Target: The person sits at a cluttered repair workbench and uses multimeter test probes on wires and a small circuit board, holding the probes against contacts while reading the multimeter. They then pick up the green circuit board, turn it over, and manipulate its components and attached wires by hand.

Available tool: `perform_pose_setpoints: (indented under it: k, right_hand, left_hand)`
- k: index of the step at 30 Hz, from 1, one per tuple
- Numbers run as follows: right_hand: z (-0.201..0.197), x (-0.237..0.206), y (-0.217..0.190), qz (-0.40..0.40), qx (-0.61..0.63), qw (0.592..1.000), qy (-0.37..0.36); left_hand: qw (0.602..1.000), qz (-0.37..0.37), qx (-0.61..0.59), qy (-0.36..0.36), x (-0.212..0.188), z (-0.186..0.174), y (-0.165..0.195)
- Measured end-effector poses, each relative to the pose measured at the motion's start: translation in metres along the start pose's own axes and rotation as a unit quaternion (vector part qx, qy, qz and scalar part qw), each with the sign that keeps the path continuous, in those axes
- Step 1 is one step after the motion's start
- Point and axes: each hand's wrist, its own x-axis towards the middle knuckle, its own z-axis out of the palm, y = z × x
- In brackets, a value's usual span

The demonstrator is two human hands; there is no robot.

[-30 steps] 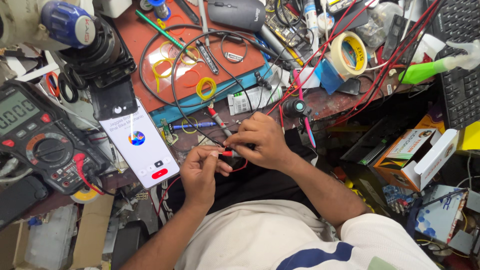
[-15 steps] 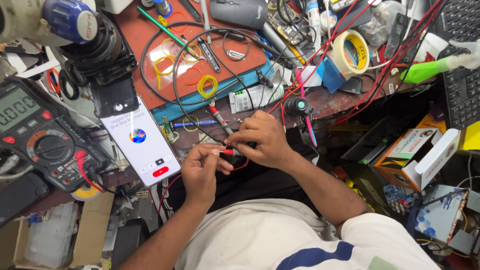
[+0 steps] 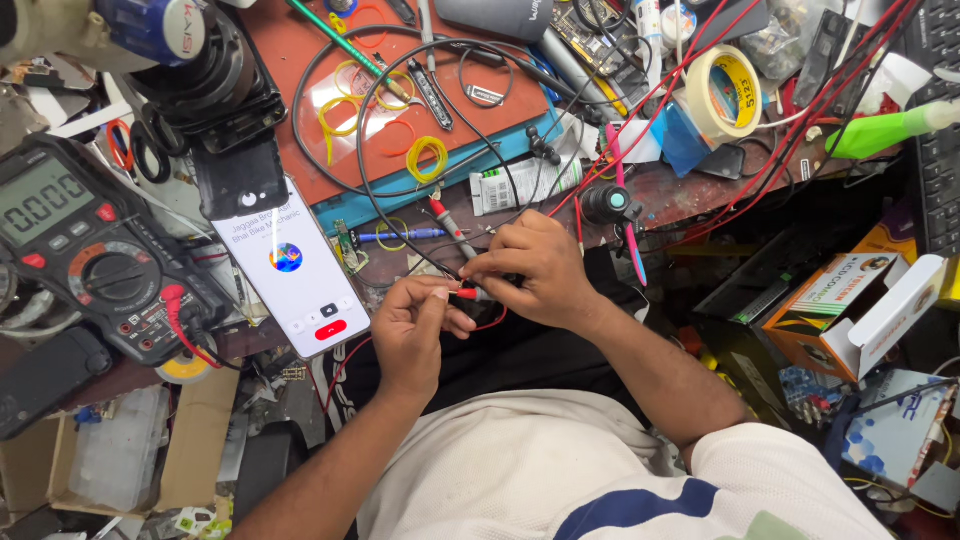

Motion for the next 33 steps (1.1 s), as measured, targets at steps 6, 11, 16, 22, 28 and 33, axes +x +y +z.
perform_pose_setpoints:
  k: [6, 11, 16, 22, 28, 33]
  right_hand:
    - [0.0007, 0.0007, -0.0008, -0.001, -0.004, 1.000, -0.003]
    - [0.0004, 0.0002, -0.0003, -0.011, -0.006, 1.000, -0.004]
    - [0.0006, 0.0001, -0.0008, -0.001, -0.007, 1.000, -0.007]
    - [0.0001, -0.0001, 0.0011, -0.004, -0.006, 1.000, -0.013]
    - [0.0018, -0.0004, 0.0019, -0.004, -0.008, 1.000, -0.009]
    - [0.0016, -0.0007, 0.0011, -0.002, -0.007, 1.000, -0.010]
  left_hand:
    - [1.000, -0.018, -0.003, 0.000, -0.0008, -0.0009, 0.0000]
    - [1.000, -0.012, -0.007, -0.001, -0.0004, -0.0005, -0.0009]
    - [1.000, -0.019, 0.008, 0.002, -0.0003, 0.0002, 0.0006]
    - [1.000, -0.015, 0.000, -0.002, -0.0004, 0.0012, -0.0013]
    - [1.000, -0.014, -0.003, -0.005, -0.0002, 0.0001, -0.0019]
    - [1.000, -0.016, -0.005, -0.007, -0.0012, 0.0004, -0.0007]
